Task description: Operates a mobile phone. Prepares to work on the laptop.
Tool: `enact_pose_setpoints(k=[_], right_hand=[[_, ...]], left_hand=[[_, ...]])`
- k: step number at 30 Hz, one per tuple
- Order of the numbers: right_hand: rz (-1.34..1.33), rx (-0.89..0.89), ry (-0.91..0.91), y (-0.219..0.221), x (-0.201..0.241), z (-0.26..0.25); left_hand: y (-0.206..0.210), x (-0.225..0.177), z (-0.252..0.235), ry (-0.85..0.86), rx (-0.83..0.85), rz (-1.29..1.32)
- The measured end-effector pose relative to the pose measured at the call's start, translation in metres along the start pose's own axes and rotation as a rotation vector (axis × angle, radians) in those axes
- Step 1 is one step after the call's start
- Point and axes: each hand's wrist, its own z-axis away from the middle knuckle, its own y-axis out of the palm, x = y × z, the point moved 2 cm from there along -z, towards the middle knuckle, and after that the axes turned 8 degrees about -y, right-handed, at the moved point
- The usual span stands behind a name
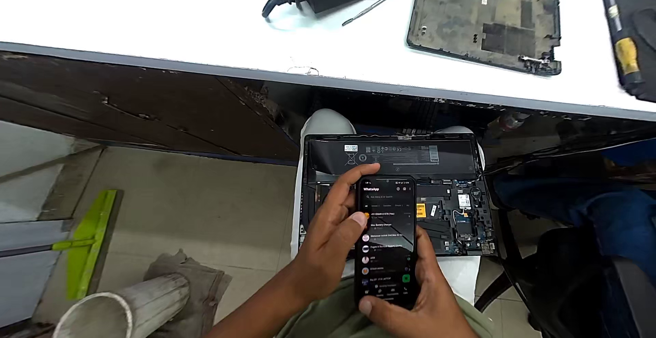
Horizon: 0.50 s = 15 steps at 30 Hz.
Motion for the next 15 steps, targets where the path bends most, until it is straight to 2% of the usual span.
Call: enact_pose_setpoints(k=[15], right_hand=[[-0.027, -0.017, 0.051, 0.0016, 0.0047, 0.0022]], left_hand=[[0.0001, 0.0002, 0.0022, -0.001, -0.004, -0.007]])
